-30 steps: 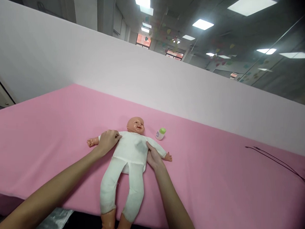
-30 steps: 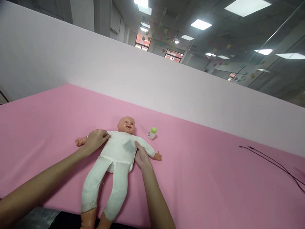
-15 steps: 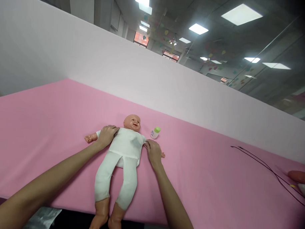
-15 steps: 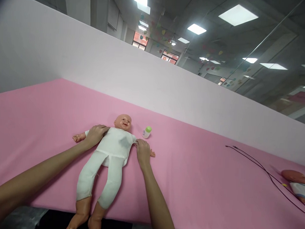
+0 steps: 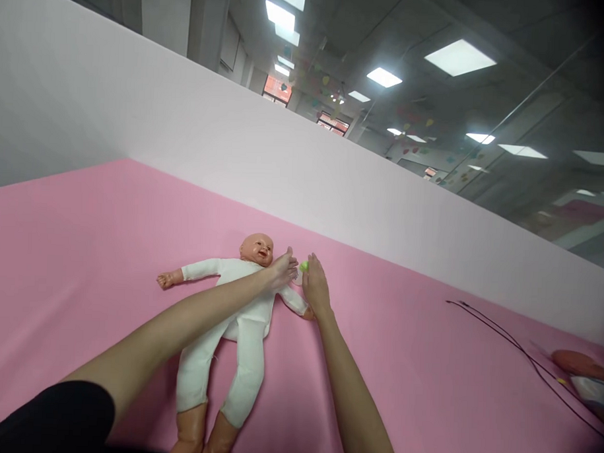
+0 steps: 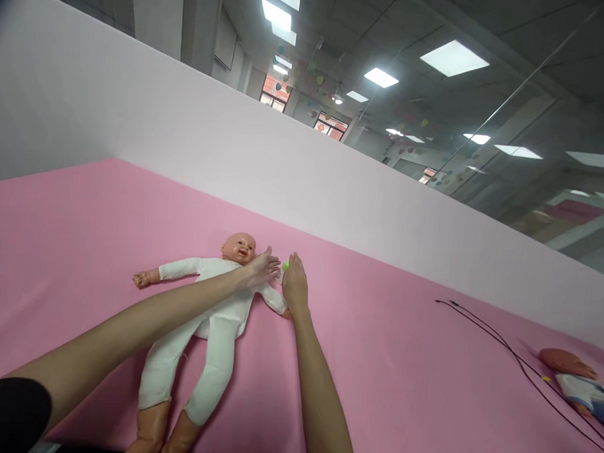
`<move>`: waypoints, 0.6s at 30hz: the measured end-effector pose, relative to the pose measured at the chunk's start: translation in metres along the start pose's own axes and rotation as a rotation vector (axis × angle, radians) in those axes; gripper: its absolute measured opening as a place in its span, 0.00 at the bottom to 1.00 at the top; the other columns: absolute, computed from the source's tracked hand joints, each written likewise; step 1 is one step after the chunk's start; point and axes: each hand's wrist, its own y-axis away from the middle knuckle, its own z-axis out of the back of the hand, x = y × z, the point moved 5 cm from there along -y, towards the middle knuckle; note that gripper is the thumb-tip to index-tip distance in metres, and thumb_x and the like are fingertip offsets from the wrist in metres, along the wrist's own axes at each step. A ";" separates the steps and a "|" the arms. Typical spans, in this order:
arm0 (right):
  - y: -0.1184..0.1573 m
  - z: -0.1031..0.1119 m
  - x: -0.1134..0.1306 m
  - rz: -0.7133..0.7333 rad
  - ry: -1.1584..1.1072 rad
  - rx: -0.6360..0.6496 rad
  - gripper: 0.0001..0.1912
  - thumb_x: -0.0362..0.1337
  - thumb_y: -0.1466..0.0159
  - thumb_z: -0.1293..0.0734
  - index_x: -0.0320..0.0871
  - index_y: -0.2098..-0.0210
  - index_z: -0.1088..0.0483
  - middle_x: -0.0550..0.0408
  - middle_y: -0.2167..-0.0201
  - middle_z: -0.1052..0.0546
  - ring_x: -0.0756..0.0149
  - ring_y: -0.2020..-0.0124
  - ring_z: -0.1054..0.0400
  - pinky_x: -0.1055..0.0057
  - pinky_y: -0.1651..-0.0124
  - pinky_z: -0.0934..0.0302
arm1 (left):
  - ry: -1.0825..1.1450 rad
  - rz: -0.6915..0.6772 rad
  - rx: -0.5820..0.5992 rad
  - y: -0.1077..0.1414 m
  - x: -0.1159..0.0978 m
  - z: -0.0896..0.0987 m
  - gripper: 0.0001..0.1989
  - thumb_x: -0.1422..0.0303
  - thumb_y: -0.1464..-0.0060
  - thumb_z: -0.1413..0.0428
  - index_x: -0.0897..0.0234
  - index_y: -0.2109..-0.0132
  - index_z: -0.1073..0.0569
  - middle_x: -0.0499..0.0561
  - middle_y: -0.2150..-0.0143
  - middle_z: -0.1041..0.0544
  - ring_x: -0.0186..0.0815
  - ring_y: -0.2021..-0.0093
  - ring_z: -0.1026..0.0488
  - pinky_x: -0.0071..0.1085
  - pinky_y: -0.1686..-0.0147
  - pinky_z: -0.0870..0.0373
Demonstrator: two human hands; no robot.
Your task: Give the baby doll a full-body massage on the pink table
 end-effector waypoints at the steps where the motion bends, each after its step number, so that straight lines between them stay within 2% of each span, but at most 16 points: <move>1: -0.001 -0.004 -0.005 -0.020 -0.003 0.048 0.26 0.36 0.32 0.37 0.38 0.36 0.30 0.44 0.27 0.37 0.57 0.23 0.50 0.55 0.21 0.62 | -0.004 0.024 -0.009 -0.010 0.003 -0.004 0.31 0.47 0.28 0.59 0.69 0.41 0.29 0.68 0.28 0.35 0.44 0.27 0.39 0.36 0.32 0.38; 4: -0.001 -0.007 -0.014 -0.081 -0.001 0.125 0.26 0.38 0.31 0.37 0.38 0.35 0.31 0.44 0.26 0.38 0.57 0.22 0.54 0.53 0.20 0.65 | -0.025 0.039 0.013 -0.020 0.005 -0.008 0.36 0.43 0.30 0.60 0.71 0.38 0.31 0.69 0.27 0.36 0.47 0.25 0.42 0.38 0.31 0.40; 7: 0.008 -0.007 0.000 -0.073 -0.015 0.096 0.28 0.44 0.28 0.39 0.42 0.32 0.34 0.48 0.25 0.41 0.58 0.21 0.59 0.51 0.20 0.66 | -0.050 0.002 0.057 -0.008 -0.001 -0.001 0.37 0.44 0.29 0.59 0.71 0.32 0.34 0.67 0.22 0.45 0.44 0.22 0.50 0.35 0.27 0.47; 9: 0.020 -0.016 0.024 -0.060 -0.093 0.066 0.31 0.49 0.26 0.41 0.44 0.28 0.39 0.48 0.24 0.43 0.57 0.21 0.59 0.50 0.21 0.63 | -0.047 -0.048 0.127 0.007 -0.007 0.005 0.38 0.44 0.30 0.59 0.69 0.29 0.36 0.64 0.21 0.47 0.43 0.21 0.51 0.34 0.26 0.51; 11: 0.036 -0.034 0.056 -0.043 -0.229 0.063 0.35 0.55 0.25 0.44 0.47 0.25 0.45 0.49 0.23 0.46 0.56 0.21 0.57 0.50 0.22 0.59 | -0.001 -0.110 0.188 0.024 -0.013 0.010 0.40 0.42 0.30 0.59 0.67 0.26 0.39 0.62 0.22 0.45 0.44 0.22 0.49 0.36 0.26 0.50; 14: 0.050 -0.067 0.106 0.064 -0.311 0.084 0.41 0.61 0.27 0.41 0.50 0.22 0.52 0.52 0.21 0.53 0.53 0.20 0.63 0.50 0.21 0.63 | 0.135 -0.155 0.179 0.046 -0.016 0.019 0.41 0.43 0.29 0.66 0.67 0.23 0.46 0.60 0.21 0.45 0.46 0.23 0.45 0.40 0.26 0.48; 16: 0.045 -0.083 0.129 0.112 -0.307 0.110 0.43 0.63 0.28 0.42 0.49 0.22 0.51 0.52 0.21 0.52 0.53 0.20 0.64 0.50 0.20 0.67 | 0.222 -0.187 0.147 0.060 -0.019 0.023 0.41 0.43 0.29 0.69 0.66 0.22 0.49 0.59 0.22 0.44 0.48 0.24 0.42 0.42 0.26 0.46; 18: 0.030 -0.089 0.138 0.098 -0.301 0.100 0.40 0.62 0.26 0.47 0.48 0.22 0.52 0.52 0.21 0.52 0.55 0.20 0.65 0.50 0.20 0.70 | 0.266 -0.275 0.125 0.072 -0.027 0.026 0.40 0.43 0.29 0.64 0.62 0.22 0.46 0.58 0.23 0.40 0.47 0.24 0.42 0.41 0.26 0.45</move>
